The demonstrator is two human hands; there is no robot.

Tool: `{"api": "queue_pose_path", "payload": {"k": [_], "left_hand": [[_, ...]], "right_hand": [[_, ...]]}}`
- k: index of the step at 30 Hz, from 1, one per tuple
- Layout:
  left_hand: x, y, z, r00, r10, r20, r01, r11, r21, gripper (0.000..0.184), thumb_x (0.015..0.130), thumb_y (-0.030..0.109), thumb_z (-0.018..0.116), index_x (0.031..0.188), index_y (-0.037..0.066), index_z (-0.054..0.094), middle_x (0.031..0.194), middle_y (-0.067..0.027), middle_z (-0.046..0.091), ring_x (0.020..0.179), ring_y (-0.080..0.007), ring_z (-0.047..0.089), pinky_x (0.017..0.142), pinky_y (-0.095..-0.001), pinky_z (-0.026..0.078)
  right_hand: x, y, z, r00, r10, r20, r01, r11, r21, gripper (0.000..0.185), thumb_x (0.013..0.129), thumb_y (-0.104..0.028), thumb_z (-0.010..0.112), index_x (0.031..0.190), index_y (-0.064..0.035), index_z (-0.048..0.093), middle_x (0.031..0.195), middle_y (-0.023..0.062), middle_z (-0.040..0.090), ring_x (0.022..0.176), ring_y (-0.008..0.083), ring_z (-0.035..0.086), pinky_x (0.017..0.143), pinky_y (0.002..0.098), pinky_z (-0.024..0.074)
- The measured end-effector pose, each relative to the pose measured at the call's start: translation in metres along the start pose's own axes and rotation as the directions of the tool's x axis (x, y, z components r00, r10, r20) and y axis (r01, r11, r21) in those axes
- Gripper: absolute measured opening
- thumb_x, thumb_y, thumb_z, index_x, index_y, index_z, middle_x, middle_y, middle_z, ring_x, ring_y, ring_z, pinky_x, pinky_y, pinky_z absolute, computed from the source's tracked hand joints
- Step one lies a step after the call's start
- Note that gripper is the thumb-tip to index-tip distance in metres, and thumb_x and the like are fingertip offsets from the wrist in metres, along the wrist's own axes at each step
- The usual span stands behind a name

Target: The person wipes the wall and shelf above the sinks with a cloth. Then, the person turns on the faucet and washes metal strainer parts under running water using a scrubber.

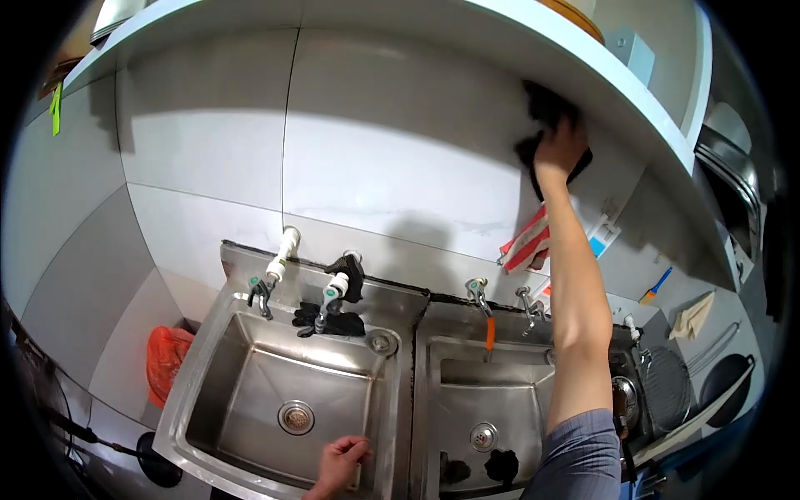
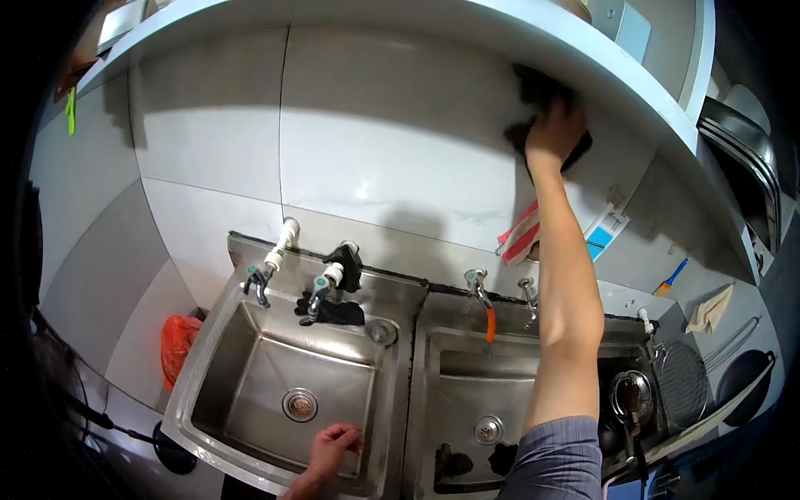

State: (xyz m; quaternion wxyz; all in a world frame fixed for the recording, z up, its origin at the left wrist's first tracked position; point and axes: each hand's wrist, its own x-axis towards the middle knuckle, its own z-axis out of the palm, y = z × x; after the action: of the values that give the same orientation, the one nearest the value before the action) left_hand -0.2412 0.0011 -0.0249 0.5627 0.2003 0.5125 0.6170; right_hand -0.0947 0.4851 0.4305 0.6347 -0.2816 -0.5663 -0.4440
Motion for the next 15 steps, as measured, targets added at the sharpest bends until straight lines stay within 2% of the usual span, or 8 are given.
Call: {"api": "queue_pose_path", "payload": {"k": [2,4,6,7,8,10,13,15], "left_hand": [[0.000,0.007,-0.010,1.000,0.005,0.021,-0.005,1.000,-0.024,0.012,0.096,0.009,0.065,0.094,0.000,0.072,0.081,-0.0057,0.071,0.073,-0.0129,0.065,0.071,-0.0285,0.054],[-0.004,0.013,-0.015,0.997,-0.008,-0.081,0.005,0.999,-0.038,0.011,0.096,0.008,0.064,0.095,0.000,0.072,0.081,-0.0067,0.071,0.073,-0.0139,0.065,0.071,-0.0285,0.054],[-0.005,0.016,-0.025,0.998,0.001,-0.062,-0.005,0.998,-0.064,0.011,0.096,0.008,0.064,0.096,-0.001,0.071,0.081,-0.0073,0.071,0.072,-0.0146,0.065,0.070,-0.0288,0.054],[-0.005,0.016,-0.029,0.999,0.012,-0.046,-0.016,0.995,-0.095,0.011,0.096,0.007,0.064,0.096,-0.001,0.071,0.081,-0.0079,0.071,0.072,-0.0153,0.066,0.070,-0.0290,0.054],[-0.005,0.017,-0.031,0.999,0.011,-0.037,-0.014,0.996,-0.085,0.011,0.096,0.007,0.064,0.096,-0.001,0.071,0.081,-0.0079,0.071,0.072,-0.0153,0.066,0.070,-0.0290,0.054],[-0.007,0.018,-0.033,0.994,0.088,-0.059,-0.093,0.992,-0.089,0.011,0.096,0.006,0.063,0.096,-0.001,0.071,0.080,-0.0085,0.071,0.070,-0.0162,0.066,0.068,-0.0299,0.054],[-0.020,0.024,-0.037,0.986,0.132,-0.102,-0.137,0.989,-0.053,0.011,0.097,0.007,0.063,0.097,-0.001,0.070,0.079,-0.0086,0.070,0.069,-0.0165,0.066,0.066,-0.0305,0.054],[-0.028,0.019,-0.039,0.982,0.135,-0.130,-0.143,0.988,-0.052,0.011,0.096,0.008,0.063,0.097,-0.001,0.070,0.079,-0.0086,0.070,0.069,-0.0166,0.066,0.066,-0.0303,0.054]], "right_hand": [[0.004,-0.010,0.027,0.955,0.291,-0.059,-0.293,0.956,-0.033,0.029,0.089,-0.017,0.057,0.112,0.0003,0.064,0.117,0.0266,0.062,0.110,0.0475,0.056,0.097,0.0545,0.0442],[-0.011,-0.047,0.059,0.856,0.517,0.006,-0.516,0.855,-0.045,0.043,0.090,-0.021,0.058,0.126,0.0012,0.059,0.139,0.0307,0.049,0.127,0.0502,0.045,0.106,0.0586,0.0374],[-0.032,-0.122,0.060,0.980,0.184,0.075,-0.169,0.971,-0.170,0.037,0.092,-0.020,0.055,0.124,-0.0018,0.062,0.138,0.0308,0.049,0.127,0.0505,0.045,0.106,0.0598,0.0363],[-0.021,-0.169,0.024,0.914,0.099,0.393,-0.106,0.994,-0.004,0.032,0.094,-0.018,0.054,0.122,-0.0056,0.064,0.136,0.0292,0.051,0.127,0.0469,0.046,0.105,0.0595,0.0373],[-0.018,-0.195,0.028,0.803,-0.010,0.596,-0.088,0.987,0.136,0.033,0.091,-0.016,0.058,0.123,-0.0146,0.065,0.136,0.0207,0.053,0.132,0.0413,0.045,0.104,0.0584,0.0393],[-0.040,-0.220,0.022,0.781,-0.526,0.337,0.382,0.829,0.409,0.027,0.089,-0.021,0.059,0.115,-0.0191,0.067,0.136,0.0103,0.054,0.135,0.0358,0.044,0.105,0.0573,0.0396],[-0.038,-0.211,0.020,0.667,-0.676,0.313,0.480,0.711,0.514,0.025,0.088,-0.018,0.059,0.111,-0.0227,0.068,0.138,0.0060,0.053,0.135,0.0321,0.044,0.104,0.0521,0.0427],[-0.020,-0.186,0.008,0.714,-0.594,0.371,0.420,0.788,0.451,0.030,0.085,-0.017,0.061,0.114,-0.0218,0.068,0.136,0.0081,0.055,0.131,0.0345,0.047,0.102,0.0516,0.0441]]}}
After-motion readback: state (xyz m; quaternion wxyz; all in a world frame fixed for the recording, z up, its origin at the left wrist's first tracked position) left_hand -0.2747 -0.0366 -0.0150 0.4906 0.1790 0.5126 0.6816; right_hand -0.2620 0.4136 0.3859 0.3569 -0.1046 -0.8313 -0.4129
